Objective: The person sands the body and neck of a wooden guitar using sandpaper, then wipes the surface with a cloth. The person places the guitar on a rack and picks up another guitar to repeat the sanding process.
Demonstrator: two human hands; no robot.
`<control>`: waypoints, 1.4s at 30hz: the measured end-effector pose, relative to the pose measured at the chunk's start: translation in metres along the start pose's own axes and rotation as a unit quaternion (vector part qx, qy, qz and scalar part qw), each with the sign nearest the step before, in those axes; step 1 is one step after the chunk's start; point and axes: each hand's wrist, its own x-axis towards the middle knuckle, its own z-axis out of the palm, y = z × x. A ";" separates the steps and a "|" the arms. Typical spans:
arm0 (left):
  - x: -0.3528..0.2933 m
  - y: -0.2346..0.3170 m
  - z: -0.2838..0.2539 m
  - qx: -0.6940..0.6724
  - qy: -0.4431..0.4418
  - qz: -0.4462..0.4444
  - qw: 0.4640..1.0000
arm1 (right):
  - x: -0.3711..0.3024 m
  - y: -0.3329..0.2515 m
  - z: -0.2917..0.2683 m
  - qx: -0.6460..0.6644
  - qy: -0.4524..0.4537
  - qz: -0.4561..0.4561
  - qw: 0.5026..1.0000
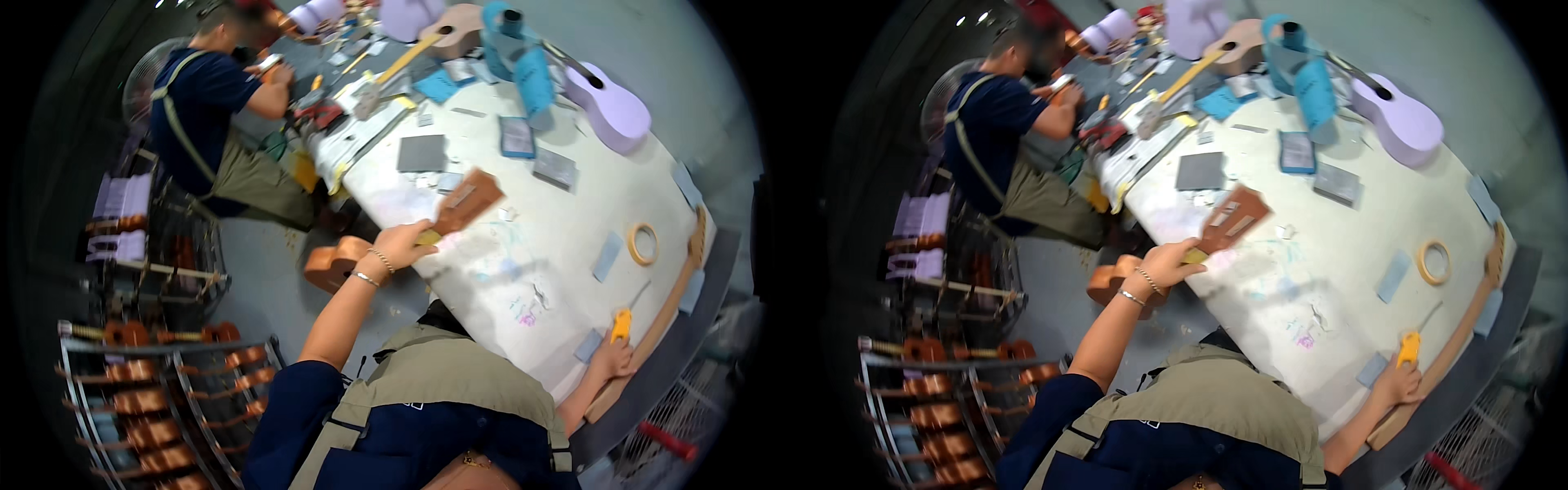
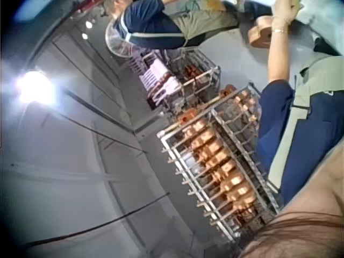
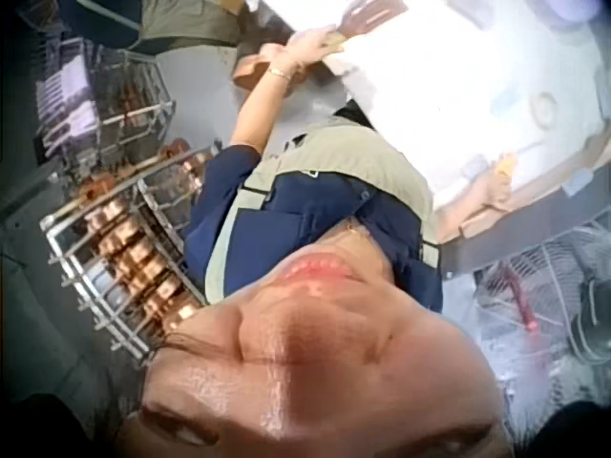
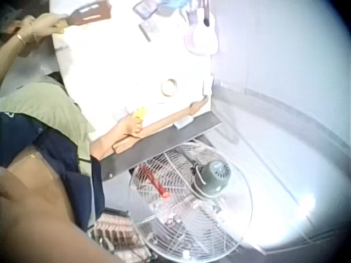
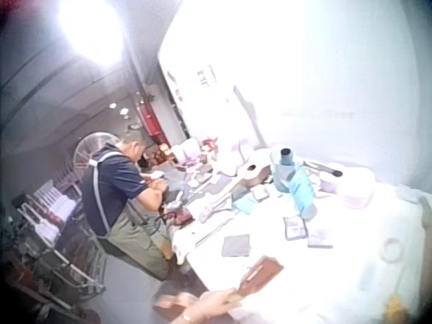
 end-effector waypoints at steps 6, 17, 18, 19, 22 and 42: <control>-0.155 -0.111 0.054 -0.038 0.190 -0.294 0.936 | 0.020 -0.008 -0.009 0.047 -0.119 -0.052 0.990; -0.235 -0.265 0.163 -0.291 0.452 -0.460 0.707 | -0.144 -0.184 -0.211 0.532 -0.416 -0.277 0.683; -0.229 -0.272 0.153 -0.334 0.463 -0.465 0.677 | -0.167 -0.210 -0.214 0.509 -0.425 -0.332 0.671; -0.227 -0.294 0.155 -0.338 0.489 -0.447 0.668 | -0.191 -0.240 -0.229 0.488 -0.430 -0.384 0.656; -0.232 -0.341 0.158 -0.348 0.531 -0.430 0.642 | -0.262 -0.328 -0.255 0.453 -0.369 -0.589 0.558; -0.348 -0.410 0.070 -0.282 0.667 -0.516 0.458 | -0.305 -0.539 -0.364 0.736 -0.411 -0.425 0.331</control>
